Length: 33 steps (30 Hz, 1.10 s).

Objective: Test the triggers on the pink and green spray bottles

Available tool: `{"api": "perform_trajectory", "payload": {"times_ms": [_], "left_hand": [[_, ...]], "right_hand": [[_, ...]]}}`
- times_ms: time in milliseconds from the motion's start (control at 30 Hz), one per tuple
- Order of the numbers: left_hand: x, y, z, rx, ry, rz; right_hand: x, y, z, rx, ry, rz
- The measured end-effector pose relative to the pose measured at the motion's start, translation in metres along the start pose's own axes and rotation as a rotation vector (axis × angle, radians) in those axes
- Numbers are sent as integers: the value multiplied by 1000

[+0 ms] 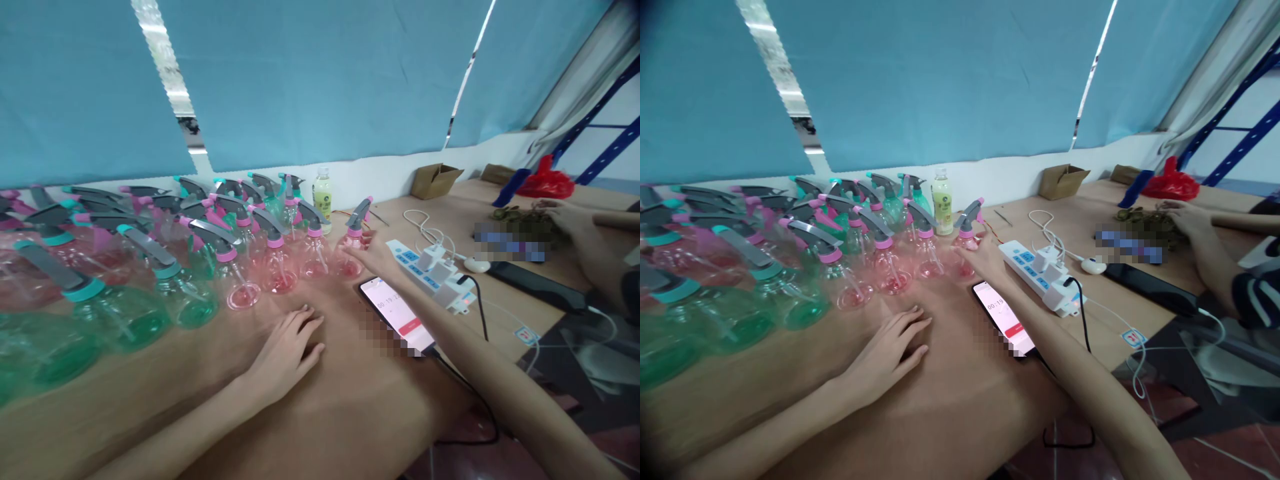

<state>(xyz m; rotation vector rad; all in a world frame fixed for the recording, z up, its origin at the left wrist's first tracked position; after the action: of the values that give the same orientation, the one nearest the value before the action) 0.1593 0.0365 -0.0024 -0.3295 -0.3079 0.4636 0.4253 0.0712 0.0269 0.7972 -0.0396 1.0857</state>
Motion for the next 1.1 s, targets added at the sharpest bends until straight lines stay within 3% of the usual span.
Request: {"api": "perform_trajectory", "payload": {"times_ms": [267,533,767,800,933,1033,1100], "left_hand": [[6,-2,6,-93,15,38],[14,-10,13,-264,-41,114],[8,-12,20,-425,-111,186],[6,-12,22,-453,-130,200],[-3,-16,33,-552,-207,212],[-16,-15,41,-641,-217,186],[-28,-11,46,-671,-210,208]], "right_hand": [[3,-7,20,142,101,3],[-3,-12,30,235,115,22],[-29,9,67,323,94,50],[-37,17,72,383,153,98],[-74,58,72,601,582,328],[-98,86,58,670,777,424],[-107,100,47,695,831,478]]}}
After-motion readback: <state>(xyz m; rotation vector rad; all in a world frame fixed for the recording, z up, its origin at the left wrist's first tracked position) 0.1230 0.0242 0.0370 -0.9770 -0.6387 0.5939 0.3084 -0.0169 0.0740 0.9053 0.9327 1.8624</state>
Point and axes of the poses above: each hand's wrist, its own x-axis towards the middle knuckle, its own z-axis out of the back of the hand, y = z × x, the point moved 1 cm from there along x, towards the middle knuckle, and after that the axes turned 9 degrees about -x, right-handed, at the moved point
